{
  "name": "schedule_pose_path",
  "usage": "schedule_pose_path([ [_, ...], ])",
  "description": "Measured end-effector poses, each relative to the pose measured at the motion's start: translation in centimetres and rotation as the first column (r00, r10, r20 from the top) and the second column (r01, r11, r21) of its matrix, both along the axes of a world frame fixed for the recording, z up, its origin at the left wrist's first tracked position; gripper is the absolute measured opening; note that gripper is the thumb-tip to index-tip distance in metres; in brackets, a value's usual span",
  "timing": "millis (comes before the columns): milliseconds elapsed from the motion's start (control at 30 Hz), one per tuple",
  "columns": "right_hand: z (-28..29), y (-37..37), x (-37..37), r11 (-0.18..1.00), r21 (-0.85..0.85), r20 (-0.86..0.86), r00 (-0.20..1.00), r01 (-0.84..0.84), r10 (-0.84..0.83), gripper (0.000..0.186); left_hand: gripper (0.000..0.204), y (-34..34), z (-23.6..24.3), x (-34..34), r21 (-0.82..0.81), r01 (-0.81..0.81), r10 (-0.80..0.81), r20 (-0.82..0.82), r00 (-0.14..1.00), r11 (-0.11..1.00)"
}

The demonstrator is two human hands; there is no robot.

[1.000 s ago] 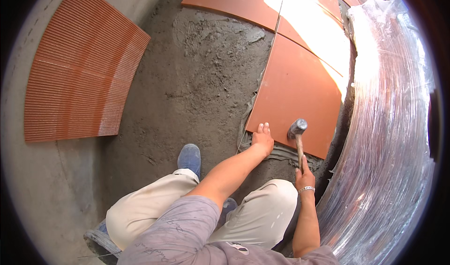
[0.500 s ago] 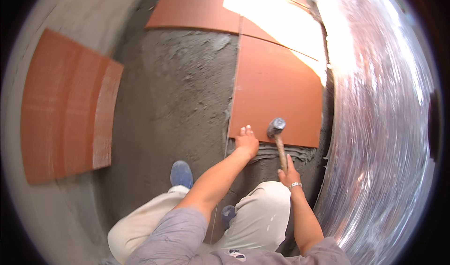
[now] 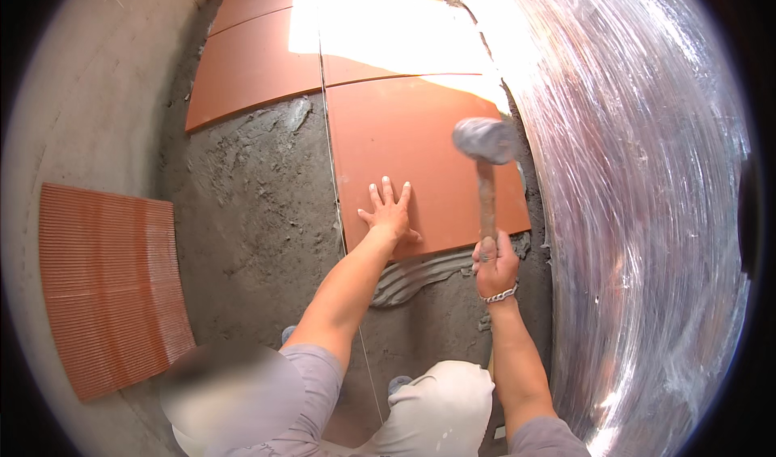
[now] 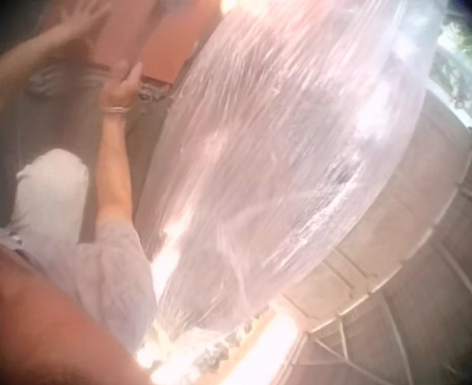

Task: The person spreads adhesive on the floor using a notched trowel, then places a terracotta tile onto the adhesive. They use a rubber mallet to tap the tile into place, ensuring it is level and aligned with the surrounding tiles.

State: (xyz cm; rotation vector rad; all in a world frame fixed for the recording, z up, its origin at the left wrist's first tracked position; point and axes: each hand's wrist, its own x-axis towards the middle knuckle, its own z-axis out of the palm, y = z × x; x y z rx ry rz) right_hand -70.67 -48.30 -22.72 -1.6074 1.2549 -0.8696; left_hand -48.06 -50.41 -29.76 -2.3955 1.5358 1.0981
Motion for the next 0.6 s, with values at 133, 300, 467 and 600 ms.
schedule_pose_path([
  [133,-3.8,-1.0,0.4,0.994,-0.108,0.146,0.989,-0.013,0.029,0.048,0.132,-0.2,0.3,-0.4,0.049,-0.002,0.002,0.011,1.0,0.999],
  [300,-8.3,0.4,-0.2,1.0,-0.008,-0.452,0.892,-0.006,0.002,0.041,0.132,-0.5,0.5,-0.3,0.064,-0.01,0.009,0.017,1.0,0.998],
  [467,-6.7,1.9,-2.0,0.994,0.046,-0.342,0.936,0.097,-0.076,0.042,0.132,-0.6,0.5,-0.7,0.044,0.022,-0.025,0.053,0.998,0.999],
  [600,-6.7,3.5,-2.4,0.993,0.001,-0.355,0.929,0.117,-0.109,0.041,0.13,-0.9,0.7,-0.9,0.054,0.028,-0.03,0.038,0.999,0.998],
])
